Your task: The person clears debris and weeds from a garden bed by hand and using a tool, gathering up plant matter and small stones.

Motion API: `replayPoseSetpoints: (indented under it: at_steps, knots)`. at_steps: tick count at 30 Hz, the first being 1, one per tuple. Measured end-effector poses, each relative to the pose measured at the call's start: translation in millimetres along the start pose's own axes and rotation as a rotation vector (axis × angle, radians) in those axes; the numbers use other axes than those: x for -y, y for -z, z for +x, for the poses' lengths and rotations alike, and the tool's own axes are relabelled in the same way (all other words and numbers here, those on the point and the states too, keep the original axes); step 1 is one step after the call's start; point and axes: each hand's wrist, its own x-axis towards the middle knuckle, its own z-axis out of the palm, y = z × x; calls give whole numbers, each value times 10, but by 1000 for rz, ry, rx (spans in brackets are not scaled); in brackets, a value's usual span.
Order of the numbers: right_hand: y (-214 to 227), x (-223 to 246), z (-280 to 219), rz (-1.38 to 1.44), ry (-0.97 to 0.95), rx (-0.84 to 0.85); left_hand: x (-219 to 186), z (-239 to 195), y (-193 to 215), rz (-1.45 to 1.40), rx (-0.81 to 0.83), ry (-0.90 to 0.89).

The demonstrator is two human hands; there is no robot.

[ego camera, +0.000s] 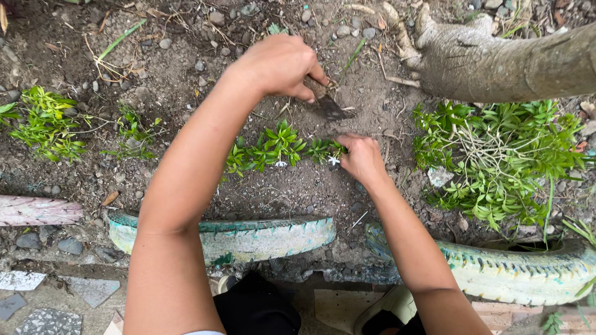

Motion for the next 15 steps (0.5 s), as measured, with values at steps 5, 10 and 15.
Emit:
replayPoseSetpoints:
  at_steps: [5,10,15]
  knots:
    - [-70,-67,10,-14,23,-33,154,-153,203,-39,-104,70]
    - [85,74,38,-34,26,-47,-217,37,16,16,28,22]
    - [403,147,55,135,228,125,-398,-443,286,132,-55,122]
